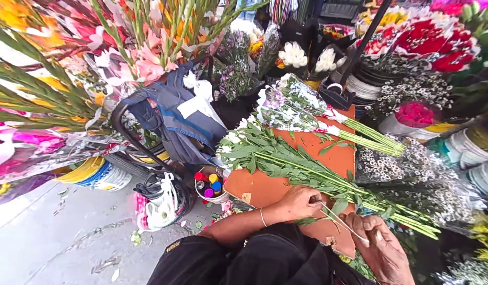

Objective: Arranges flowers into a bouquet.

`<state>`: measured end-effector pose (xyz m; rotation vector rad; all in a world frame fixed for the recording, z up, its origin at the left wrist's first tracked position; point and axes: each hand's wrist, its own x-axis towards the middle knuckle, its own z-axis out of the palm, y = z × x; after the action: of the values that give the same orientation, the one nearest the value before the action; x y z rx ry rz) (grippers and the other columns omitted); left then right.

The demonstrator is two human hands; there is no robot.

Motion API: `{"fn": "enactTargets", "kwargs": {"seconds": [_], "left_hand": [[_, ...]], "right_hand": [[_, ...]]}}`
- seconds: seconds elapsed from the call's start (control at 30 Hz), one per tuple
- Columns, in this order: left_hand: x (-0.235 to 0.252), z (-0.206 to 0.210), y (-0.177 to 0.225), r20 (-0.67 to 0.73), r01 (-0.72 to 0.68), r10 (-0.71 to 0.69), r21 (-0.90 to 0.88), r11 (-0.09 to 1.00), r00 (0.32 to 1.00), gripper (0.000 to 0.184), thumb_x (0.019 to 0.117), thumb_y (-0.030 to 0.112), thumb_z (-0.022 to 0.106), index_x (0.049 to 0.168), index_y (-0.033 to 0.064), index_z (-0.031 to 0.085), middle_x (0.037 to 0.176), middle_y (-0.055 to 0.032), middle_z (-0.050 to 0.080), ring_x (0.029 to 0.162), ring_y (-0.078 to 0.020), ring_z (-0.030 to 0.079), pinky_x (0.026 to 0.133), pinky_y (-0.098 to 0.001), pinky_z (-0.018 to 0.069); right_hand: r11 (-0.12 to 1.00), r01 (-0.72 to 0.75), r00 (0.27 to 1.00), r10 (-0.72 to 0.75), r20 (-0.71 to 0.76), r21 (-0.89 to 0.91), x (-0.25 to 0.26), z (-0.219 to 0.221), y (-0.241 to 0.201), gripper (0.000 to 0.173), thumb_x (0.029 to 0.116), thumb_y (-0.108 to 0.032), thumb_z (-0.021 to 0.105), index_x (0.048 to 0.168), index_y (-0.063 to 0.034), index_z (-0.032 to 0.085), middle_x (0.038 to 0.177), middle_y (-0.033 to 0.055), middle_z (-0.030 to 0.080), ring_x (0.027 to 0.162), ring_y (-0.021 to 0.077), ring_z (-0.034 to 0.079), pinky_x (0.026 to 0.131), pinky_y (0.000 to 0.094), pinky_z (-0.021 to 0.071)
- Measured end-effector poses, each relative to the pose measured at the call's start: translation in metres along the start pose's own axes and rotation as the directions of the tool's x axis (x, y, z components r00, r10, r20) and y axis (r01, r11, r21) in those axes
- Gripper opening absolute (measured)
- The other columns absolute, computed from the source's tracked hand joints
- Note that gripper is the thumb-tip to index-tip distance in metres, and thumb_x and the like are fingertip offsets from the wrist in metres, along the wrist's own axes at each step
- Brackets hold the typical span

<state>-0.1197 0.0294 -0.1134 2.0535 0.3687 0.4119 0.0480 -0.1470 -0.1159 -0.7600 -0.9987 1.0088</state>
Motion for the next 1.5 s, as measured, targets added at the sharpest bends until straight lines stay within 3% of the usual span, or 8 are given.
{"fn": "enactTargets", "kwargs": {"seconds": [0.33, 0.47, 0.57, 0.63, 0.77, 0.97, 1.37, 1.5], "left_hand": [[-0.002, -0.052, -0.025, -0.473, -0.091, 0.126, 0.097, 0.991, 0.872, 0.026, 0.0954, 0.025, 0.071, 0.086, 0.0015, 0.074, 0.074, -0.0078, 0.071, 0.063, -0.0143, 0.067, 0.062, -0.0339, 0.0569], [-0.007, -0.049, -0.043, -0.038, 0.026, -0.036, -0.231, 0.973, 0.999, 0.028, 0.0931, 0.023, 0.075, 0.099, -0.0042, 0.071, 0.081, -0.0124, 0.071, 0.07, -0.0178, 0.069, 0.07, -0.0383, 0.0593], [-0.044, -0.007, -0.051, 0.032, -0.095, 0.125, -0.472, 0.877, 0.992, 0.033, 0.0971, 0.011, 0.062, 0.113, -0.0179, 0.063, 0.098, -0.016, 0.072, 0.091, -0.0109, 0.068, 0.09, -0.0296, 0.0531], [-0.055, -0.013, -0.033, -0.02, -0.003, -0.01, -0.565, 0.825, 1.0, 0.029, 0.0971, 0.004, 0.058, 0.116, -0.0172, 0.06, 0.101, -0.0124, 0.071, 0.094, -0.0025, 0.065, 0.091, -0.0207, 0.0512], [-0.033, -0.018, -0.053, -0.034, 0.199, -0.298, -0.671, 0.714, 0.954, 0.023, 0.1036, 0.013, 0.055, 0.11, -0.0061, 0.067, 0.089, -0.0051, 0.072, 0.079, -0.0059, 0.068, 0.078, -0.0272, 0.0586], [-0.043, -0.022, -0.083, 0.053, 0.352, -0.784, -0.911, 0.217, 0.619, 0.043, 0.1105, 0.027, 0.044, 0.138, -0.0052, 0.049, 0.118, -0.0194, 0.069, 0.102, -0.0268, 0.071, 0.091, -0.0419, 0.0592], [0.081, -0.036, -0.12, -0.2, -0.331, -0.781, -0.944, -0.009, 0.591, 0.034, 0.1085, 0.033, 0.043, 0.133, 0.0098, 0.051, 0.116, -0.0141, 0.069, 0.103, -0.0284, 0.07, 0.086, -0.0503, 0.0595], [0.105, -0.034, -0.121, -0.308, -0.514, -0.767, -0.857, -0.034, 0.563, 0.024, 0.1013, 0.022, 0.054, 0.12, 0.0073, 0.058, 0.104, -0.0145, 0.073, 0.095, -0.0281, 0.073, 0.08, -0.0493, 0.062]], "right_hand": [[0.866, -0.487, 0.849, 0.5, -0.171, 0.114, 0.038, 0.052, 0.03, 0.045, 0.1045, -0.053, 0.045, 0.102, -0.0182, 0.072, 0.052, -0.0095, 0.055, 0.044, -0.0018, 0.05, 0.049, 0.0165, 0.0475], [0.765, -0.626, 0.668, 0.426, 0.61, 0.151, 0.062, 0.067, 0.026, 0.057, 0.1023, -0.058, 0.049, 0.147, -0.0226, 0.058, 0.112, 0.0031, 0.076, 0.055, -0.0034, 0.057, 0.05, 0.0123, 0.0468], [0.84, -0.524, 0.686, 0.316, 0.656, 0.142, 0.096, 0.088, 0.043, 0.066, 0.103, -0.046, 0.054, 0.162, -0.0429, 0.024, 0.161, -0.0028, 0.042, 0.081, 0.0059, 0.069, 0.064, 0.022, 0.0587], [0.972, -0.13, 0.791, 0.222, 0.571, -0.197, 0.121, 0.097, 0.044, 0.078, 0.0977, -0.034, 0.068, 0.163, -0.032, 0.025, 0.169, 0.0026, 0.026, 0.121, 0.0073, 0.063, 0.096, 0.0262, 0.0579], [0.333, 0.423, 0.878, 0.08, 0.472, -0.843, 0.147, 0.066, 0.034, 0.074, 0.0873, -0.068, 0.066, 0.152, -0.0393, 0.044, 0.165, 0.0177, 0.031, 0.153, 0.0403, 0.026, 0.119, 0.0695, 0.0202], [-0.088, -0.099, 0.729, 0.671, -0.133, -0.991, 0.174, -0.057, 0.06, 0.133, 0.0598, -0.058, 0.094, 0.165, -0.0307, 0.018, 0.164, 0.0242, 0.028, 0.145, 0.0499, 0.034, 0.111, 0.0708, 0.0313], [0.028, 0.072, 0.813, 0.578, 0.075, -0.997, 0.201, -0.081, 0.067, 0.096, 0.0783, -0.03, 0.084, 0.16, -0.0284, 0.034, 0.119, 0.0271, 0.067, 0.097, 0.0481, 0.069, 0.078, 0.065, 0.0531], [0.246, -0.05, 0.673, 0.725, 0.149, -0.968, 0.254, -0.105, 0.035, 0.096, 0.082, -0.047, 0.083, 0.161, -0.0314, 0.031, 0.153, 0.0197, 0.046, 0.134, 0.0406, 0.052, 0.105, 0.0628, 0.0451]]}}
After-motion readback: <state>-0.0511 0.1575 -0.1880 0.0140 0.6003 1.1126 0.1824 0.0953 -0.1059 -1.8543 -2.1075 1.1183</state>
